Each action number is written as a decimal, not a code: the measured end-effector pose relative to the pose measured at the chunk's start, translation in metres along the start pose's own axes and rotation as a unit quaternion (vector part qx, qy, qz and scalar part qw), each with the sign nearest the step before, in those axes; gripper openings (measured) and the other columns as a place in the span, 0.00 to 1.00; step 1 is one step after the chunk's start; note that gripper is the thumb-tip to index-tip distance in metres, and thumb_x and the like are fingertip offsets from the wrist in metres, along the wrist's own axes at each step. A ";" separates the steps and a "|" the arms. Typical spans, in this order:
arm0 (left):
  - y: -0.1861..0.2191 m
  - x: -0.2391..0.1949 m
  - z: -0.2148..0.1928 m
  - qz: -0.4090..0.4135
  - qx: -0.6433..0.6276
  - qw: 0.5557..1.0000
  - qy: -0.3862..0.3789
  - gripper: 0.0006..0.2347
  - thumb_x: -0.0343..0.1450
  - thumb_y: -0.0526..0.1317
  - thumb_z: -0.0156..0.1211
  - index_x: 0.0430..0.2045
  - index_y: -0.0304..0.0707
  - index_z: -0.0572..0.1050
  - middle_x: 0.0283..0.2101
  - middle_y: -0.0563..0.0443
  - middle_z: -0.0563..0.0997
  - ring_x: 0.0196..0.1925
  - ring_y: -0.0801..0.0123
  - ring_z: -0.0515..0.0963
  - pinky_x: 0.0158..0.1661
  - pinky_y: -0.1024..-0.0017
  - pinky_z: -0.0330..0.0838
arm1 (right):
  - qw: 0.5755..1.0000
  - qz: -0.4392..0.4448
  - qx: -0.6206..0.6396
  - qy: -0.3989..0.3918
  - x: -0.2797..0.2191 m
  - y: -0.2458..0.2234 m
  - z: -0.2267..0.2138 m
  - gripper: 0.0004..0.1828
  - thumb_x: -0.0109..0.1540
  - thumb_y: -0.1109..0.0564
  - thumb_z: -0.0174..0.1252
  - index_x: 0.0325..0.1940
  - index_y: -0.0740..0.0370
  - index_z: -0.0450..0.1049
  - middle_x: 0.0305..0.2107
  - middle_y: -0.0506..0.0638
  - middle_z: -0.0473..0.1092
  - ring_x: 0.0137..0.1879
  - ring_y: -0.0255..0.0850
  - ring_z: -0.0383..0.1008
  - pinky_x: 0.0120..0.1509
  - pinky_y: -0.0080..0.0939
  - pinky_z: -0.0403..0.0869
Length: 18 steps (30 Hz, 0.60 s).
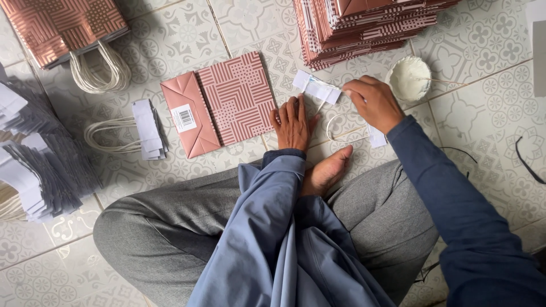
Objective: The person sits on the floor and assembles paper bags by applying glue to white paper strips and attaching them to the handles of patterned paper bags. They press the glued areas to secure the strips and then place the finished bags into a stack.
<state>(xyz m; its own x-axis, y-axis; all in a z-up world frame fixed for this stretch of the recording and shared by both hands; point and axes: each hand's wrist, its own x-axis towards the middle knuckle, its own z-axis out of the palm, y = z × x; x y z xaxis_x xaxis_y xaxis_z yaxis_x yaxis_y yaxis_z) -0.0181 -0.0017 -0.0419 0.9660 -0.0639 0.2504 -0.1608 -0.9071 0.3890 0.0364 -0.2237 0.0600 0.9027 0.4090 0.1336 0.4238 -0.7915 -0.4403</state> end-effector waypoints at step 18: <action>-0.001 0.000 -0.001 -0.002 -0.001 1.000 0.006 0.32 0.70 0.61 0.59 0.65 0.40 0.65 0.60 0.45 0.66 0.63 0.56 0.64 0.65 0.46 0.45 | 0.985 0.077 -0.069 -0.141 -0.031 0.046 -0.008 0.09 0.70 0.59 0.52 0.44 0.63 0.78 0.33 0.61 0.72 0.42 0.60 0.75 0.46 0.54 0.76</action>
<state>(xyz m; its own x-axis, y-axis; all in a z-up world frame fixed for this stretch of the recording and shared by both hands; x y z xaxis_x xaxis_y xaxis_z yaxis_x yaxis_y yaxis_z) -0.0185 -0.0006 -0.0413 0.9640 -0.0548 0.2601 -0.1573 -0.9063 0.3923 0.0282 -0.2763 0.0428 0.9091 0.3730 -0.1854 0.3068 -0.9006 -0.3078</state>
